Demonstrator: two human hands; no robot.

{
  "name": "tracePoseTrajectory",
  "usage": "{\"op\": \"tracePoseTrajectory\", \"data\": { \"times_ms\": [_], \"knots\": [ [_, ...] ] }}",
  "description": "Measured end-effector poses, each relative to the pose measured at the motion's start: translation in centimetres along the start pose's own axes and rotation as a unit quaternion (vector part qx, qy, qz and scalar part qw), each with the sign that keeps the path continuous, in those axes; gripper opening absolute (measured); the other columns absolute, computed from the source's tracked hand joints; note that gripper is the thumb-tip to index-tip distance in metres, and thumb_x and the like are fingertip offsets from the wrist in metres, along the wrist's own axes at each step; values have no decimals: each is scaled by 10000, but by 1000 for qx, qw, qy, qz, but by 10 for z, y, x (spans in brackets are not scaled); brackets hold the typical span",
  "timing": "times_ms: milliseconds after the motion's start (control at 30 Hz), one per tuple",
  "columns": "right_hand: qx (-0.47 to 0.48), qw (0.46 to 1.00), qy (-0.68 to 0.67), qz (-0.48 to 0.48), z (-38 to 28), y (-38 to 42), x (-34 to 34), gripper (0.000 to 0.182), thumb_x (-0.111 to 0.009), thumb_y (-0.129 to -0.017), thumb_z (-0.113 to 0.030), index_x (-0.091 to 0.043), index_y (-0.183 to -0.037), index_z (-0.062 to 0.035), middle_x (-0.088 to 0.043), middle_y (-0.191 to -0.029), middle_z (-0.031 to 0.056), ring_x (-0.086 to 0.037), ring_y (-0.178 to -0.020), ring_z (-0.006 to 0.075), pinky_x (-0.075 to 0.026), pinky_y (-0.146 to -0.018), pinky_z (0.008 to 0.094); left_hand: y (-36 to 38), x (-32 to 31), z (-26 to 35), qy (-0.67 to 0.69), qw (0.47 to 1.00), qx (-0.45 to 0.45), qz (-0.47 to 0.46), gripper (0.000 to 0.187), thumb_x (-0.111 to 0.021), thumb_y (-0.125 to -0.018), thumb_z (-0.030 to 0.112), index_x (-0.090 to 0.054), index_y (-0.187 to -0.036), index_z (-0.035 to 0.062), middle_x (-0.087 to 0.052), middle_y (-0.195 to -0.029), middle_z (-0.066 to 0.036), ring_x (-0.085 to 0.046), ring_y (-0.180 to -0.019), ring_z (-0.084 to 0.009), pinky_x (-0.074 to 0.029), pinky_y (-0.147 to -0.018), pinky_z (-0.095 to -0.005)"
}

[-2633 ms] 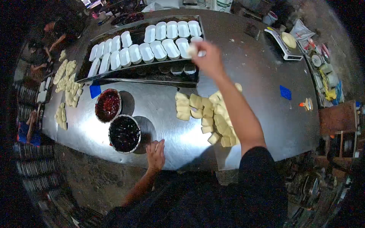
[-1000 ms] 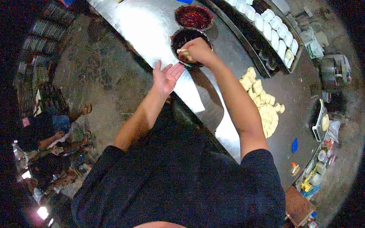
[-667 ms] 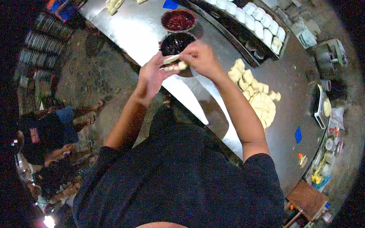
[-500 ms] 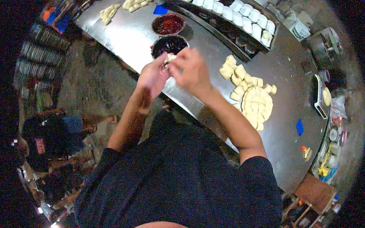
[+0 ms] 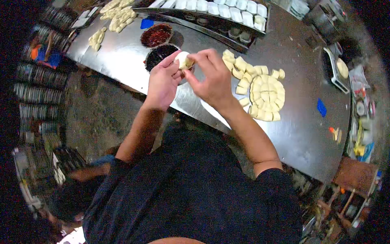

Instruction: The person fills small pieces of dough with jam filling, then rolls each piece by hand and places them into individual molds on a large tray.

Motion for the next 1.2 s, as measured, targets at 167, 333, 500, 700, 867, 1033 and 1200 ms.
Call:
{"op": "tracePoseTrajectory", "data": {
  "times_ms": [167,333,500,700,867,1033,1200],
  "knots": [
    [47,990,111,69,29,19,2,203,-663,-682,16,-635,-877,-35,-591,-832,77,-594,-809,273,-501,-706,340,1,-18,-13,-73,987,102,-97,301,-505,-1005,198,-625,-1139,-44,-662,-977,-58,-606,-854,-105,-481,-773,-257],
    [-97,986,6,137,27,51,27,185,-622,-745,18,-653,-919,-33,-633,-917,92,-602,-703,194,-480,-621,280,-26,3,-40,-210,961,52,-174,386,-505,-996,141,-466,-1366,37,-662,-895,-56,-592,-724,-107,-488,-669,-258],
    [-273,960,63,-18,72,126,21,229,-577,-886,-41,-590,-1109,9,-645,-1019,226,-642,-919,387,-511,-799,422,-38,1,-103,-440,753,279,-401,334,-582,-947,200,-586,-1238,37,-678,-850,-103,-624,-703,-134,-506,-616,-274],
    [-225,946,198,-121,129,207,-66,340,-632,-717,-83,-599,-1054,-44,-537,-993,161,-500,-908,340,-394,-728,458,-165,22,-224,-729,650,-195,-90,305,-726,-788,237,-650,-998,30,-664,-930,-213,-645,-869,-383,-512,-787,-471],
    [-147,953,244,-99,162,167,-50,261,-642,-728,-73,-622,-985,-29,-550,-933,167,-512,-884,353,-403,-783,463,-164,-5,-221,-533,837,-118,-33,273,-678,-722,144,-624,-961,23,-632,-1066,-234,-612,-1026,-388,-482,-890,-409],
    [-109,971,191,-94,117,202,-59,346,-667,-731,-80,-608,-1072,-85,-524,-926,134,-503,-918,329,-416,-771,427,-146,58,-190,-554,822,-132,-16,263,-627,-707,152,-710,-948,87,-690,-929,-203,-668,-899,-360,-516,-807,-433],
    [-65,973,217,-44,161,157,-45,87,-646,-760,-103,-571,-778,-62,-538,-843,142,-504,-781,346,-414,-701,471,-81,117,-151,-651,755,-66,38,218,-620,-717,163,-729,-879,65,-684,-907,-216,-660,-873,-393,-521,-768,-444]
  ]
}}
Point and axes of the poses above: each hand's wrist, its own y-axis away from the middle knuckle, its own x-axis out of the back of the hand, z = x × y, the point moved 3 cm from there along -y, towards the middle knuckle
